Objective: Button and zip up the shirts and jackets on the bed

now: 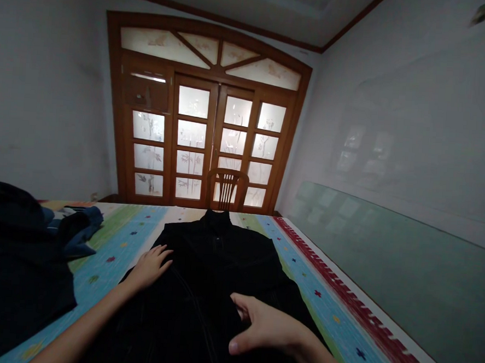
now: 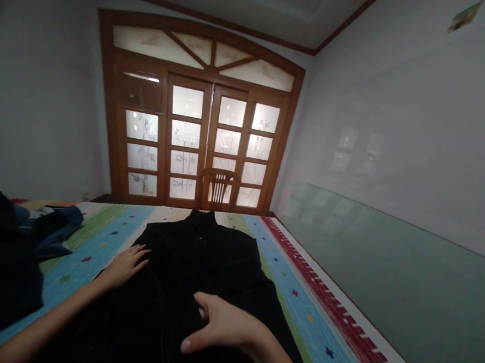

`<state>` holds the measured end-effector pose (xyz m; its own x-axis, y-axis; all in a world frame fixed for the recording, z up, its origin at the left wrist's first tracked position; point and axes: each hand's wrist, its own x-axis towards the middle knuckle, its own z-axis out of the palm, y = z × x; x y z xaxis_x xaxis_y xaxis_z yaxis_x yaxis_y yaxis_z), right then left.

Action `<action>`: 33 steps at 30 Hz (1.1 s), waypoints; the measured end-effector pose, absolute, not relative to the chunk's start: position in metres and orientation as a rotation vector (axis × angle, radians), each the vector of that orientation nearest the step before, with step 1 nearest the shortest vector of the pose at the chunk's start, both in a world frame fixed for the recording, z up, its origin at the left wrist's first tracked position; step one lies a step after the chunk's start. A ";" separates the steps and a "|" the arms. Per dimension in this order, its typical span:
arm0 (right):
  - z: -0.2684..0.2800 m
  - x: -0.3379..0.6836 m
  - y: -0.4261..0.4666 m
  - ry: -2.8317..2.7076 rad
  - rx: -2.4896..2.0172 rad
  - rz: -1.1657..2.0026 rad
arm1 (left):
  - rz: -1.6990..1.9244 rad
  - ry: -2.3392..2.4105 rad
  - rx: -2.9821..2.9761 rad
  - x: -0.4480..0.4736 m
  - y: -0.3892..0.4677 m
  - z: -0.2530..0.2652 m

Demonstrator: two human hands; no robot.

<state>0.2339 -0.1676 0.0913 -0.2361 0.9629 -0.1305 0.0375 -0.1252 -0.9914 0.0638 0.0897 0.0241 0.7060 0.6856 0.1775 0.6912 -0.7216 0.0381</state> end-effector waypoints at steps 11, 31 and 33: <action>0.095 0.268 -0.161 -1.062 -1.435 0.962 | -0.290 -1.153 -2.850 0.065 0.090 0.021; 0.057 0.361 -0.191 -1.454 -1.981 1.156 | -0.305 -1.219 -2.700 0.086 0.109 0.022; 0.054 0.362 -0.191 -1.450 -1.978 1.156 | -0.254 -1.027 -2.728 0.099 0.120 0.030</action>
